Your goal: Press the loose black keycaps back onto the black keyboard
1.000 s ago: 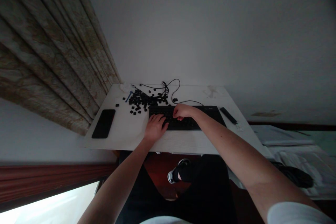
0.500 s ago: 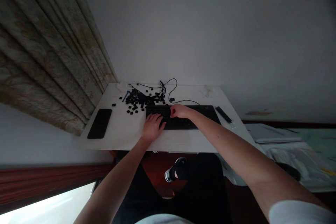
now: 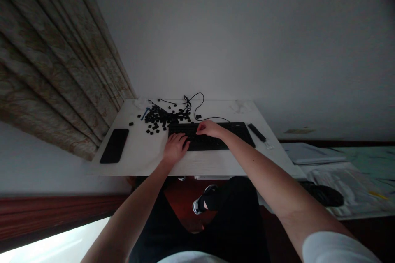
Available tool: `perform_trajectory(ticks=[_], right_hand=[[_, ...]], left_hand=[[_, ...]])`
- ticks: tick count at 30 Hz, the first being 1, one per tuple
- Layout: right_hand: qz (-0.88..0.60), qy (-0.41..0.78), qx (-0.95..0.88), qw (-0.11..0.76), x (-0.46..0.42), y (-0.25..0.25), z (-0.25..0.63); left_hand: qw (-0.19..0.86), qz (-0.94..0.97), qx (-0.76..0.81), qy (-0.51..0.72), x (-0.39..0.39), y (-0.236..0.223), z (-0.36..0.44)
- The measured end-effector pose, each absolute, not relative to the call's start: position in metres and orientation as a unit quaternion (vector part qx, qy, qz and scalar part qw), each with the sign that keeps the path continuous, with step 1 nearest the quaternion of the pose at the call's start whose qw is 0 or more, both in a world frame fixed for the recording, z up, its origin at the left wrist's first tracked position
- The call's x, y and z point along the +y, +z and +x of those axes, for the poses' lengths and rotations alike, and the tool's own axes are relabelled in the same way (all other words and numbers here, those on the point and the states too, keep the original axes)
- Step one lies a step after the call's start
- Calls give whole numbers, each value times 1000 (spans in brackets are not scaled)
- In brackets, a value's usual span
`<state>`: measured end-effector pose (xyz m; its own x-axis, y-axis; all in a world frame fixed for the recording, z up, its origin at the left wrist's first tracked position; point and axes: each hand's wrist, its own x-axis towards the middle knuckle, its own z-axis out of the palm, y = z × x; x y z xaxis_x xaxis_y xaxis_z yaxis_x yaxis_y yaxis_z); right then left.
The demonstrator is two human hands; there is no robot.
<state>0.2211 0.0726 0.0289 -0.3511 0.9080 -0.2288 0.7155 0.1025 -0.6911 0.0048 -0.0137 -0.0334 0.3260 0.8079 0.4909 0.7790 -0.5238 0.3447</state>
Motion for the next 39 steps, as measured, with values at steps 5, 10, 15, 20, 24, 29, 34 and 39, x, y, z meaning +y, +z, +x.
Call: perform_trajectory(ticks=[5, 10, 15, 20, 24, 29, 34, 39], right_hand=[[-645, 239, -648, 326, 49, 19, 260], [-660, 137, -651, 349, 13, -6, 280], [-615, 99, -730, 280, 5, -14, 270], [-595, 119, -749, 268, 15, -16, 262], [-604, 169, -689, 363, 13, -21, 264], [-617, 238, -591, 463, -1, -27, 280], [-620, 304, -534, 488, -16, -28, 301], [-624, 329, -512, 489, -23, -21, 306]], left_hand=[[13, 814, 488, 315, -14, -35, 5], [4, 815, 489, 309, -13, -36, 6], [8, 816, 496, 299, -14, -35, 6], [11, 814, 491, 311, -15, -35, 6], [15, 812, 490, 318, -15, -35, 5], [30, 806, 491, 329, -14, -35, 3], [53, 784, 499, 366, -12, -31, 1], [36, 773, 512, 373, -14, -28, 1]])
